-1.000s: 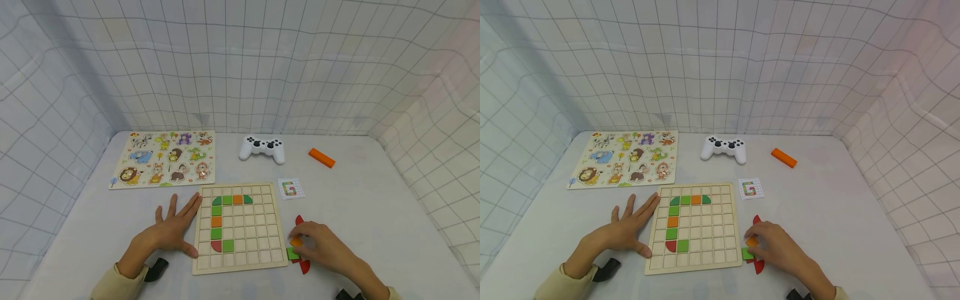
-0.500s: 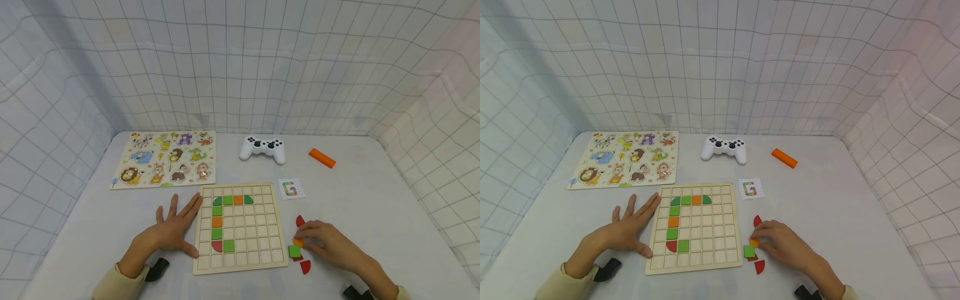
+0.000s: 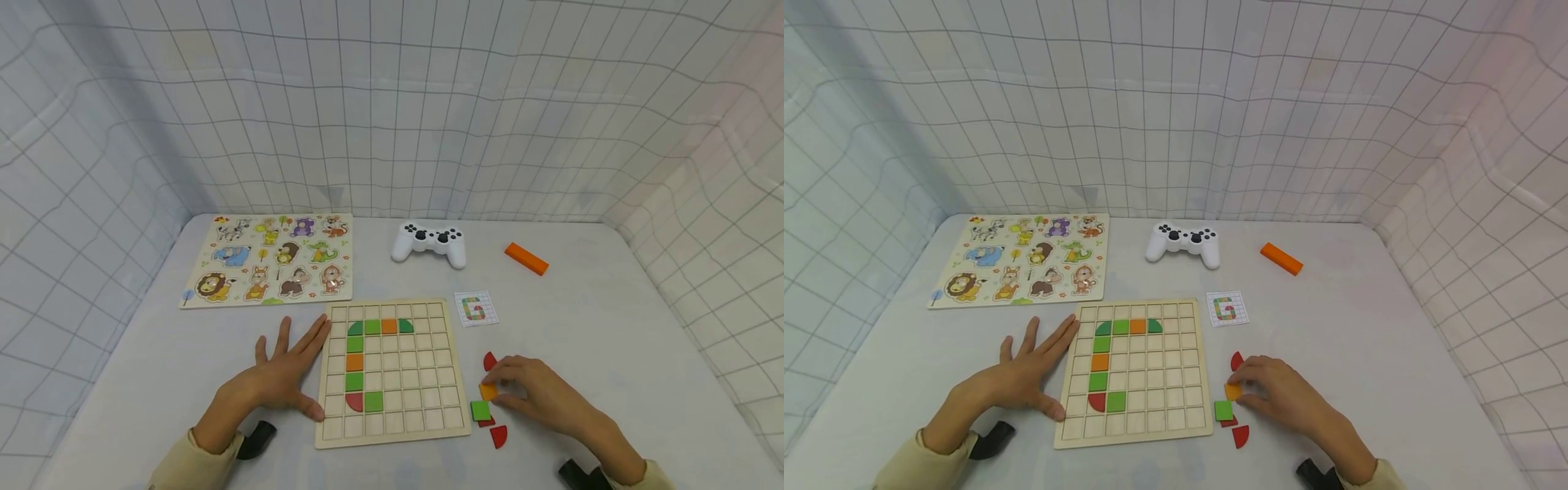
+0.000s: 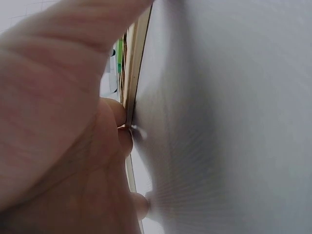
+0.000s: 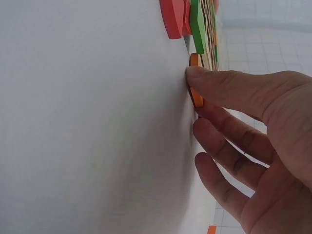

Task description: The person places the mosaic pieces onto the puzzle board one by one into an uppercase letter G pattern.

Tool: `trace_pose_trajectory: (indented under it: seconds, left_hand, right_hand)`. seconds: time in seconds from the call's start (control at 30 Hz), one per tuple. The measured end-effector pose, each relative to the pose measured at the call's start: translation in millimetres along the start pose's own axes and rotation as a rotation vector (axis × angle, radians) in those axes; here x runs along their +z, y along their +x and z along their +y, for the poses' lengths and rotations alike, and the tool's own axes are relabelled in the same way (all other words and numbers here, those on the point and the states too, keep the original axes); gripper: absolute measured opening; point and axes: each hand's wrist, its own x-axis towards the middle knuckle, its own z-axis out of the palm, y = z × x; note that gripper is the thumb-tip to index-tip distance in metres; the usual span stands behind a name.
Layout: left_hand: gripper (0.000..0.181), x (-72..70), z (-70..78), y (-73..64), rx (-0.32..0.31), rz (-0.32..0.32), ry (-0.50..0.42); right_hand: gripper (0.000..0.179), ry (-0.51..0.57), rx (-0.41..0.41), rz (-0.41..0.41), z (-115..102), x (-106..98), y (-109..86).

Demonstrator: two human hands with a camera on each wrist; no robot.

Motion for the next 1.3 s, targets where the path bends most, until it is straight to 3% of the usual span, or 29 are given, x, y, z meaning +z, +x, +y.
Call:
trace_pose_trajectory:
  seconds: [0.37, 0.7, 1.3]
  left_hand:
    - [0.146, -0.3, 1.7, -1.1, -0.002, 0.000, 0.005]
    - [0.144, 0.8, 1.4, -1.6, 0.001, 0.006, -0.001]
    - [0.145, 1.0, -0.4, 0.0, -0.006, 0.001, 0.001]
  right_hand:
    - [0.026, 0.002, -0.036, 0.091, -4.6, -3.7, 15.4]
    - [0.024, 0.072, -0.027, 0.037, -17.4, -1.8, 29.3]
    - [0.024, 0.117, -0.081, 0.003, -41.4, 10.5, 48.4]
